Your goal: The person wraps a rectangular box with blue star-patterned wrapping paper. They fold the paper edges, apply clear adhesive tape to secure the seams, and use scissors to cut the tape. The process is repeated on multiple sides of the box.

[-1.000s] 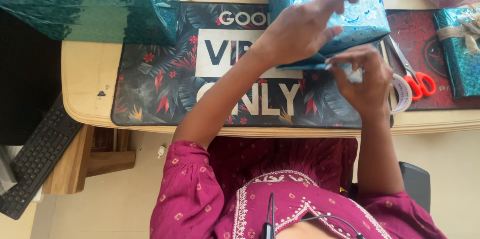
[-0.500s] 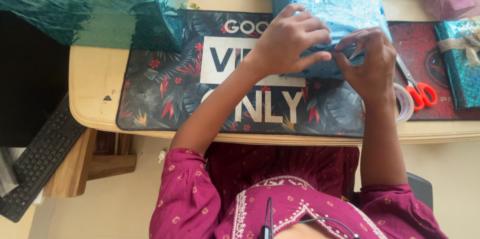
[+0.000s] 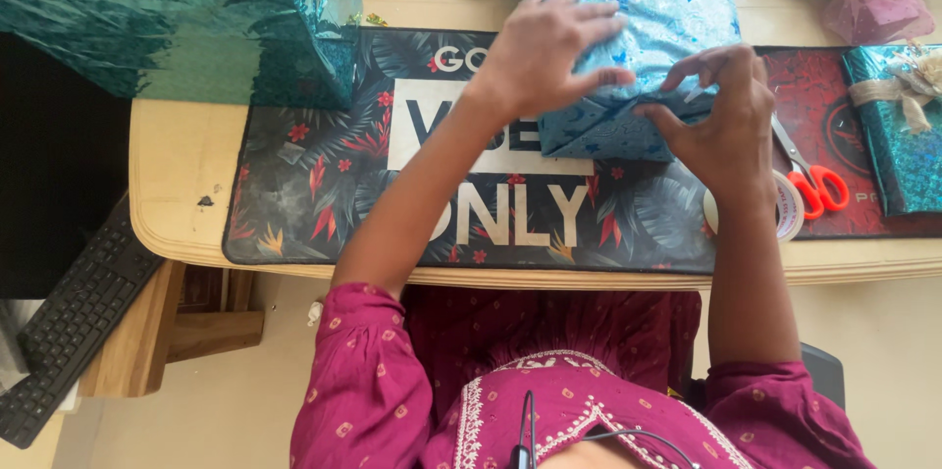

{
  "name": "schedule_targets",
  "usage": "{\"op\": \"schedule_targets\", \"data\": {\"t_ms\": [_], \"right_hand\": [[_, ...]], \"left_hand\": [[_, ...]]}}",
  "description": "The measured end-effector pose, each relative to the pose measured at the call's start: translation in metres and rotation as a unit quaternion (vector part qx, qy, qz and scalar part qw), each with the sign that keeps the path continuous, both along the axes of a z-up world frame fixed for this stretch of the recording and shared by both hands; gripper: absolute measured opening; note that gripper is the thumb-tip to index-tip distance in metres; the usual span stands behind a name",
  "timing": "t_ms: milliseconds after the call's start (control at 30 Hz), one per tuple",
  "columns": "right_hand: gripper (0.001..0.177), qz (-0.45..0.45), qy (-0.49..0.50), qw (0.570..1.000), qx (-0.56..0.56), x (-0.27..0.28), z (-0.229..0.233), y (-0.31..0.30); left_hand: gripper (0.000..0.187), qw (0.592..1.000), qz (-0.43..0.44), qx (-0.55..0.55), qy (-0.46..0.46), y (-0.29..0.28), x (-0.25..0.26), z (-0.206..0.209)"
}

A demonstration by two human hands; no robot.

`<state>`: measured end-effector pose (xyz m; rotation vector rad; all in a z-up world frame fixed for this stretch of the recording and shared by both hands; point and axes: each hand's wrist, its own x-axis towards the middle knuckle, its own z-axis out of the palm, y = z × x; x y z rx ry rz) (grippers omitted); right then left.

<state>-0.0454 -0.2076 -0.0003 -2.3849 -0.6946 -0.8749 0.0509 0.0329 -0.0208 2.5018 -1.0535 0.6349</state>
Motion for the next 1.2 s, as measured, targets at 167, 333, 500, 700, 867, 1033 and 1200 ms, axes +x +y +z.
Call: {"op": "schedule_targets", "data": {"t_ms": [167, 333, 500, 700, 867, 1033, 1200], "right_hand": [[0.055, -0.014, -0.004, 0.999, -0.029, 0.000, 0.006, 0.001], [0.058, -0.024, 0.061, 0.998, 0.003, 0.004, 0.012, -0.004], [0.052, -0.011, 0.050, 0.999, -0.015, 0.008, 0.017, -0.004], [0.058, -0.019, 0.052, 0.998, -0.022, 0.010, 0.015, -0.009], [0.063, 0.018, 0.066, 0.998, -0.003, 0.017, 0.013, -0.014], [0.059, 0.154, 0.146, 0.960, 0.182, 0.014, 0.025, -0.019], [0.030, 0.144, 0.140, 0.948, 0.248, -0.017, 0.032, -0.019]], "left_hand": [[0.085, 0.978, 0.176, -0.010, -0.110, -0.001, 0.046, 0.006], [0.051, 0.987, -0.046, -0.142, -0.053, -0.005, 0.003, 0.014], [0.035, 0.976, -0.158, -0.106, -0.108, -0.003, -0.045, 0.026], [0.036, 0.974, -0.123, -0.148, -0.119, -0.008, -0.048, 0.025], [0.028, 0.969, -0.143, -0.188, -0.075, -0.017, -0.041, 0.009], [0.031, 0.963, -0.167, -0.214, -0.003, -0.018, -0.027, 0.003], [0.057, 0.958, -0.148, -0.246, -0.010, -0.018, -0.028, 0.003]]}}
